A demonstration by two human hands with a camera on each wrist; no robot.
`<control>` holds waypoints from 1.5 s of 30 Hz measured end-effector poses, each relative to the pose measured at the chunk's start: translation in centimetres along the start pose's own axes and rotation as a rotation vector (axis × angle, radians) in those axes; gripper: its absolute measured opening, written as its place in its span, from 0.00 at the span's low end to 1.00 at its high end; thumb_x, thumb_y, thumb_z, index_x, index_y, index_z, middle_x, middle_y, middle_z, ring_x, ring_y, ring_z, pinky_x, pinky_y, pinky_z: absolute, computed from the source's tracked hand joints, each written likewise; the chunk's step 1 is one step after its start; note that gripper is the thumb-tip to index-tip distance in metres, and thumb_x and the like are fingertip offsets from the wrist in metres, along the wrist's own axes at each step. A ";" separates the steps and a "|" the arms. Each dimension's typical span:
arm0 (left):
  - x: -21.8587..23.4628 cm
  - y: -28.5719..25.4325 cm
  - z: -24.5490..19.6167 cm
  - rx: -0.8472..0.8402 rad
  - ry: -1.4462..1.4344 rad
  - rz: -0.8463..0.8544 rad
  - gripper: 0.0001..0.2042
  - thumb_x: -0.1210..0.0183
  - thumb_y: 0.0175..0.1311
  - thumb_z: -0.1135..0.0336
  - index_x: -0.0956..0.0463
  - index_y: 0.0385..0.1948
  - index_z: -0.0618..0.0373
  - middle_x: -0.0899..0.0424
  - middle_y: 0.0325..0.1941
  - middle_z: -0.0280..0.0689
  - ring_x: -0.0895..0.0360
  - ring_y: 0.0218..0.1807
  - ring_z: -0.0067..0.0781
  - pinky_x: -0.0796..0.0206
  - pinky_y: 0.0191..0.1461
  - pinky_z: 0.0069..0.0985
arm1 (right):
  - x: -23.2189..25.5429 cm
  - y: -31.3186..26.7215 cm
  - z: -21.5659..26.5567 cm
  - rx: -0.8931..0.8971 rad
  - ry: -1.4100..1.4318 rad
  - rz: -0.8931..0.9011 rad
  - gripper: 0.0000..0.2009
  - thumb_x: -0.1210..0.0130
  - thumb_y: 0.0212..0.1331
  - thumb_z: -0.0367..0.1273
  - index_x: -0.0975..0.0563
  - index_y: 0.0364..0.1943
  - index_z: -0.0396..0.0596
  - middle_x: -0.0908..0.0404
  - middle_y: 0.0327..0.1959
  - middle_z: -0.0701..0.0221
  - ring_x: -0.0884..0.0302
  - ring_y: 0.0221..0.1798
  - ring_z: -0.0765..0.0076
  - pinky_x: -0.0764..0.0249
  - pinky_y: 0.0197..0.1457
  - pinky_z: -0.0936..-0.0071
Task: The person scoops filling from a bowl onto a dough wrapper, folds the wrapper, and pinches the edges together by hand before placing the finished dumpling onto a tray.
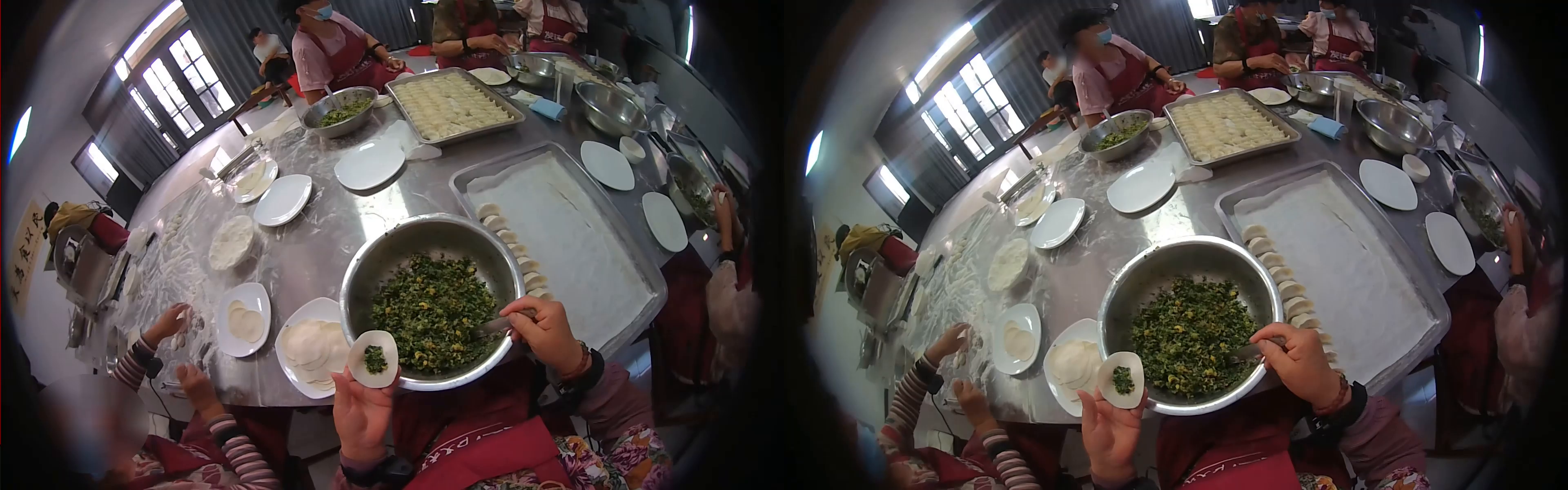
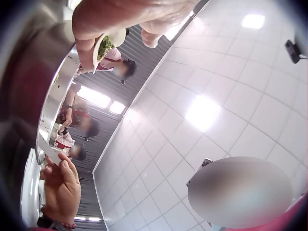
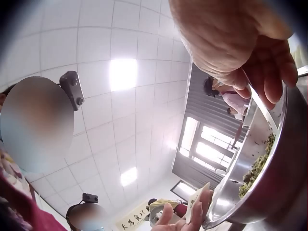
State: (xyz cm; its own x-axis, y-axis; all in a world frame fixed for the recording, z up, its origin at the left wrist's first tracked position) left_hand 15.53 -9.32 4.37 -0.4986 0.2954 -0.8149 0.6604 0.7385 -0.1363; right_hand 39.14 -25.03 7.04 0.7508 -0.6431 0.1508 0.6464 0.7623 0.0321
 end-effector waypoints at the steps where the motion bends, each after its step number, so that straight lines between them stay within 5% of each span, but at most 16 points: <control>1: -0.1 0.0 0.1 0.009 0.015 -0.001 0.32 0.56 0.67 0.44 0.46 0.63 0.62 0.35 0.64 0.45 0.36 0.64 0.45 0.40 0.65 0.46 | -0.1 0.1 0.0 0.010 -0.001 0.004 0.07 0.49 0.61 0.27 0.22 0.37 0.39 0.22 0.22 0.74 0.27 0.23 0.84 0.33 0.27 0.85; 7: -1.4 -0.5 0.6 0.048 0.063 0.050 0.31 0.57 0.68 0.44 0.45 0.63 0.60 0.34 0.64 0.45 0.36 0.64 0.45 0.40 0.65 0.47 | 1.3 0.2 -1.1 -0.122 0.294 -0.062 0.07 0.49 0.62 0.28 0.22 0.39 0.40 0.21 0.21 0.73 0.25 0.24 0.84 0.32 0.25 0.88; 11: -2.2 -0.7 1.5 0.070 0.022 0.056 0.30 0.57 0.69 0.46 0.46 0.63 0.61 0.37 0.65 0.47 0.37 0.65 0.46 0.42 0.66 0.47 | 1.7 0.4 -1.2 -0.140 0.309 -0.055 0.07 0.51 0.62 0.27 0.23 0.38 0.39 0.21 0.22 0.71 0.21 0.25 0.79 0.29 0.25 0.87; 13: -2.2 -0.7 1.9 0.081 0.013 0.016 0.28 0.58 0.70 0.48 0.45 0.62 0.61 0.36 0.64 0.47 0.37 0.65 0.46 0.43 0.67 0.47 | 1.4 0.2 -1.6 -0.158 0.268 -0.026 0.07 0.50 0.62 0.27 0.22 0.39 0.40 0.23 0.20 0.74 0.25 0.22 0.85 0.34 0.23 0.89; 20: -2.2 -0.8 2.6 0.088 0.111 -0.007 0.31 0.57 0.68 0.45 0.44 0.63 0.61 0.34 0.64 0.45 0.35 0.64 0.45 0.39 0.65 0.45 | 0.9 -0.2 -1.2 -0.139 0.286 0.018 0.07 0.49 0.62 0.28 0.22 0.38 0.40 0.23 0.18 0.74 0.25 0.21 0.85 0.36 0.20 0.89; 29: -2.4 -0.7 1.6 0.050 0.092 0.010 0.31 0.58 0.68 0.44 0.45 0.63 0.61 0.35 0.64 0.46 0.36 0.65 0.46 0.41 0.66 0.47 | 1.6 0.4 -0.5 -0.148 0.504 -0.064 0.08 0.50 0.62 0.28 0.24 0.38 0.36 0.19 0.23 0.64 0.26 0.20 0.82 0.34 0.20 0.87; 37: -6.1 0.7 4.5 0.181 0.013 0.123 0.34 0.57 0.67 0.43 0.48 0.64 0.63 0.39 0.67 0.46 0.41 0.68 0.45 0.50 0.71 0.45 | -0.6 -2.4 4.9 0.181 0.119 -0.068 0.09 0.49 0.58 0.23 0.21 0.41 0.40 0.19 0.28 0.66 0.23 0.27 0.76 0.28 0.29 0.80; 39: -6.3 1.1 5.1 0.201 -0.070 0.149 0.34 0.57 0.67 0.42 0.48 0.64 0.63 0.39 0.66 0.46 0.41 0.68 0.44 0.50 0.72 0.43 | -3.5 -5.8 9.5 0.934 -0.475 0.002 0.11 0.45 0.51 0.23 0.21 0.41 0.41 0.19 0.32 0.64 0.23 0.28 0.69 0.27 0.30 0.74; 41: -6.2 1.0 5.1 0.192 -0.096 0.125 0.35 0.56 0.66 0.42 0.47 0.63 0.63 0.38 0.66 0.47 0.40 0.67 0.43 0.50 0.72 0.42 | -5.4 -7.7 9.4 1.094 -0.634 0.097 0.14 0.44 0.46 0.25 0.21 0.41 0.43 0.20 0.36 0.62 0.22 0.30 0.63 0.27 0.31 0.71; 45: -5.5 0.9 4.7 0.190 -0.102 0.107 0.34 0.56 0.66 0.42 0.45 0.63 0.64 0.37 0.66 0.47 0.39 0.67 0.42 0.48 0.70 0.42 | -5.5 -7.2 9.6 1.039 -0.639 0.107 0.14 0.44 0.45 0.26 0.21 0.40 0.42 0.20 0.38 0.62 0.22 0.30 0.65 0.27 0.32 0.71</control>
State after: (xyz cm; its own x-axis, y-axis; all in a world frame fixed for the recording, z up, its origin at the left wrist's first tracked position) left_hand 21.57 -13.13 6.07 -0.3671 0.2958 -0.8819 0.8048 0.5763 -0.1417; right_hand 29.05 -26.30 15.43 0.4025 -0.6447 0.6499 -0.0500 0.6934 0.7188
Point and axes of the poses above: each hand's wrist, its own y-axis towards the middle knuckle, its own x-axis out of the back of the hand, z = x × y, the point moved 8 cm from there along y, towards the middle knuckle
